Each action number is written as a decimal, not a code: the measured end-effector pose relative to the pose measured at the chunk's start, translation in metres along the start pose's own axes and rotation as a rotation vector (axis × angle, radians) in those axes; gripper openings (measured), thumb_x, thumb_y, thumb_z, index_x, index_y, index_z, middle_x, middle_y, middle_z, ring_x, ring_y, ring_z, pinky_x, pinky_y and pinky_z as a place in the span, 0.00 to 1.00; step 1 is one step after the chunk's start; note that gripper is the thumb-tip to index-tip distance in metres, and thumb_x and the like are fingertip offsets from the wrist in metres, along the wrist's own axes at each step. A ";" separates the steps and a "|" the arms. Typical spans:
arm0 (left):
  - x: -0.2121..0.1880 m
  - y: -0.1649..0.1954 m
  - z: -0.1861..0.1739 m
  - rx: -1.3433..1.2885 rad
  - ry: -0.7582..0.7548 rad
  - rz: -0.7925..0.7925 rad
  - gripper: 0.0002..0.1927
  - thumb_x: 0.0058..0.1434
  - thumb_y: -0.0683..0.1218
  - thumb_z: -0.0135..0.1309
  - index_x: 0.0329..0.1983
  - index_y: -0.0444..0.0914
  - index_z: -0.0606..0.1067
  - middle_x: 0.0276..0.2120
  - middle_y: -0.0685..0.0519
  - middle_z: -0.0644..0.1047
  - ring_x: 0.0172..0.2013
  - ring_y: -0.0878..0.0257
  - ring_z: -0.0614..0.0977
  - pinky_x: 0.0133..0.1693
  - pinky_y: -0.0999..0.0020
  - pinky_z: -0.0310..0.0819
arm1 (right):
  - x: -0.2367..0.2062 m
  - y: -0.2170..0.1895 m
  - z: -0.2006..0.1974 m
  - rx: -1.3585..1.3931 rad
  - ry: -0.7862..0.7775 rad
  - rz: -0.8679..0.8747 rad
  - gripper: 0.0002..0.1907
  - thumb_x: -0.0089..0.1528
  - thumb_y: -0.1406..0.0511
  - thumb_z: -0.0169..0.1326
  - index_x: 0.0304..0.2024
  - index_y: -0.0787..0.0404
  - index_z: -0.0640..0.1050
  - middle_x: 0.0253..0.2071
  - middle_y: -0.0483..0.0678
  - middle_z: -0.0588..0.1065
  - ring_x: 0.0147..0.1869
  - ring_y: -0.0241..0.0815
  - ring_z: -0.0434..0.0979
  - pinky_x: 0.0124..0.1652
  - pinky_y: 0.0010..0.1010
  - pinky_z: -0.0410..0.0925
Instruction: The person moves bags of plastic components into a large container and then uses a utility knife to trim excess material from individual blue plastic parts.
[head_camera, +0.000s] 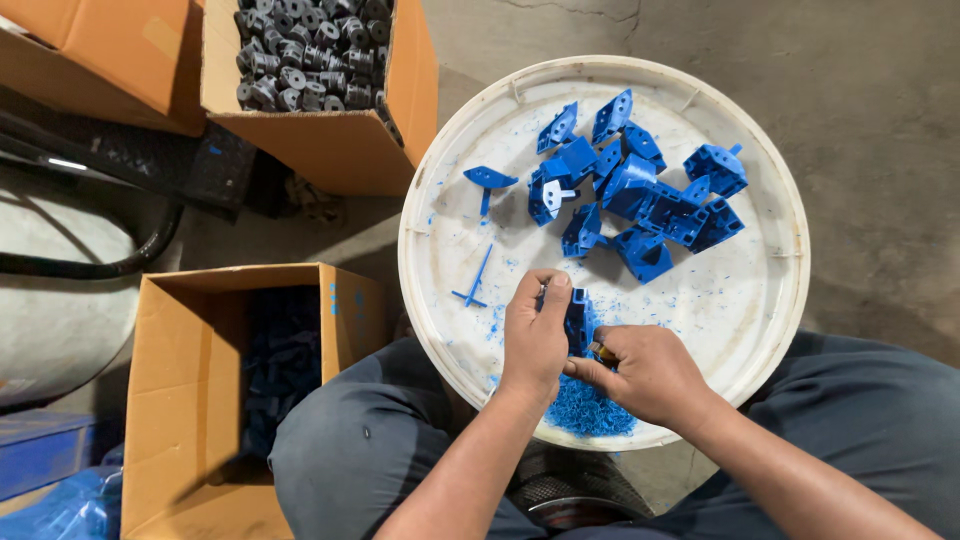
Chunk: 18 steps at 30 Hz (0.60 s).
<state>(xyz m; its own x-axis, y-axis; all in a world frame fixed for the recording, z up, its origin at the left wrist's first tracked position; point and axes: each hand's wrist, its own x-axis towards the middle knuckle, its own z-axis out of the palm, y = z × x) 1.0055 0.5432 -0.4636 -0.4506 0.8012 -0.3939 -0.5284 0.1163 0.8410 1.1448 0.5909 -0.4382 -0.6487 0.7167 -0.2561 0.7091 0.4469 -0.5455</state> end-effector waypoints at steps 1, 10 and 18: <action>0.001 0.000 0.000 -0.012 -0.018 0.001 0.09 0.70 0.49 0.51 0.38 0.39 0.75 0.28 0.61 0.71 0.30 0.74 0.68 0.32 0.75 0.65 | 0.001 0.000 0.000 0.023 0.009 -0.002 0.28 0.53 0.45 0.64 0.19 0.62 0.75 0.17 0.55 0.72 0.24 0.60 0.72 0.27 0.46 0.64; 0.002 0.006 -0.005 -0.293 -0.043 -0.012 0.09 0.74 0.47 0.46 0.39 0.38 0.72 0.34 0.56 0.74 0.35 0.69 0.74 0.39 0.72 0.70 | 0.002 0.000 -0.010 0.292 0.131 0.054 0.27 0.48 0.47 0.67 0.26 0.63 0.75 0.15 0.52 0.70 0.19 0.50 0.70 0.24 0.40 0.64; -0.005 0.009 -0.002 -0.426 -0.119 -0.022 0.10 0.74 0.46 0.40 0.40 0.36 0.69 0.39 0.50 0.75 0.38 0.63 0.77 0.42 0.67 0.75 | 0.002 0.007 -0.009 0.272 0.116 0.004 0.31 0.55 0.42 0.59 0.25 0.64 0.74 0.19 0.53 0.72 0.24 0.54 0.72 0.27 0.42 0.65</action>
<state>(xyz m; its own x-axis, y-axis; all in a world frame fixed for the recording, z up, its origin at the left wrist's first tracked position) 1.0018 0.5385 -0.4551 -0.3625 0.8663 -0.3437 -0.7980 -0.0980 0.5947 1.1512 0.6008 -0.4355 -0.5994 0.7812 -0.1744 0.6013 0.2957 -0.7423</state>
